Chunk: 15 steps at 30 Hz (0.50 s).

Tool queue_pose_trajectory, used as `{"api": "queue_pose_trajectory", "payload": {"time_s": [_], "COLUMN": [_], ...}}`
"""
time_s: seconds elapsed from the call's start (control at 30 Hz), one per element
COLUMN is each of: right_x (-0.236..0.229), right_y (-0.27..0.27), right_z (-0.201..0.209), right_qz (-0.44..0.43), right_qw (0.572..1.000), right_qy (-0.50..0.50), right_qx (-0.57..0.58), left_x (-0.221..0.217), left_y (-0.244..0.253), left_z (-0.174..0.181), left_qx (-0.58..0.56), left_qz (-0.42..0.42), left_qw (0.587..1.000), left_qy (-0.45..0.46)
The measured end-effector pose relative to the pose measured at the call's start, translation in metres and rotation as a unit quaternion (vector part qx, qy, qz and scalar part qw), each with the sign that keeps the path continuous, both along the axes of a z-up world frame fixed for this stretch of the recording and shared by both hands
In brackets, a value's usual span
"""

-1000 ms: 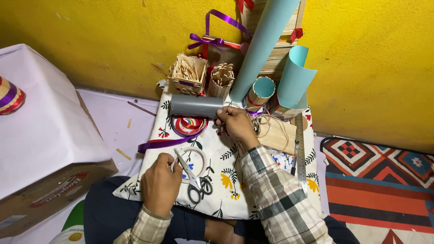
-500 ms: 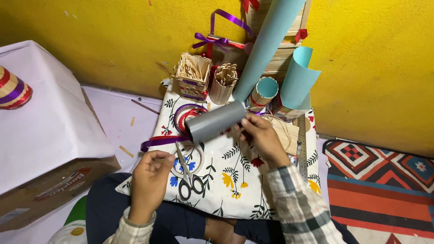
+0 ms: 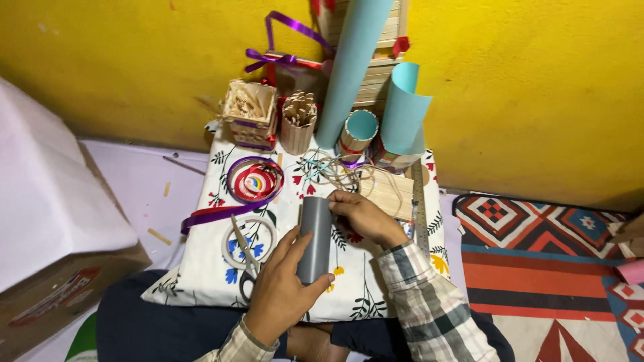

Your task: Cutting paper and assembling a decorative object using tape and scissors

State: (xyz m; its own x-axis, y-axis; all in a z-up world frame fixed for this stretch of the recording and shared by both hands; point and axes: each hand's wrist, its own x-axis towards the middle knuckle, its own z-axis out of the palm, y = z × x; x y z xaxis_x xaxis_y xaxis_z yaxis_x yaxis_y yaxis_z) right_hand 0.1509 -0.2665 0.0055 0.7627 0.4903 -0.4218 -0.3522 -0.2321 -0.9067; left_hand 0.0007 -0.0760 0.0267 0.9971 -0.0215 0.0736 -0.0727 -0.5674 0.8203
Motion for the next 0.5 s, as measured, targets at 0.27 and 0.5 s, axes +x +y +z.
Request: {"api": "queue_pose_trajectory", "payload": {"time_s": [0.27, 0.5], "right_x": [0.004, 0.064], "right_y": [-0.017, -0.052], "right_z": [0.099, 0.121], "right_qz": [-0.291, -0.274], "right_qw": [0.806, 0.891], "right_qy": [-0.489, -0.344], "right_qx": [-0.165, -0.110], "left_x": [-0.009, -0.019], "left_y": [-0.001, 0.006], "left_z": [-0.006, -0.005], "left_qx": [-0.002, -0.043], "left_qz": [0.015, 0.031], "left_qw": [0.998, 0.998], "left_qy": [-0.058, -0.028]}}
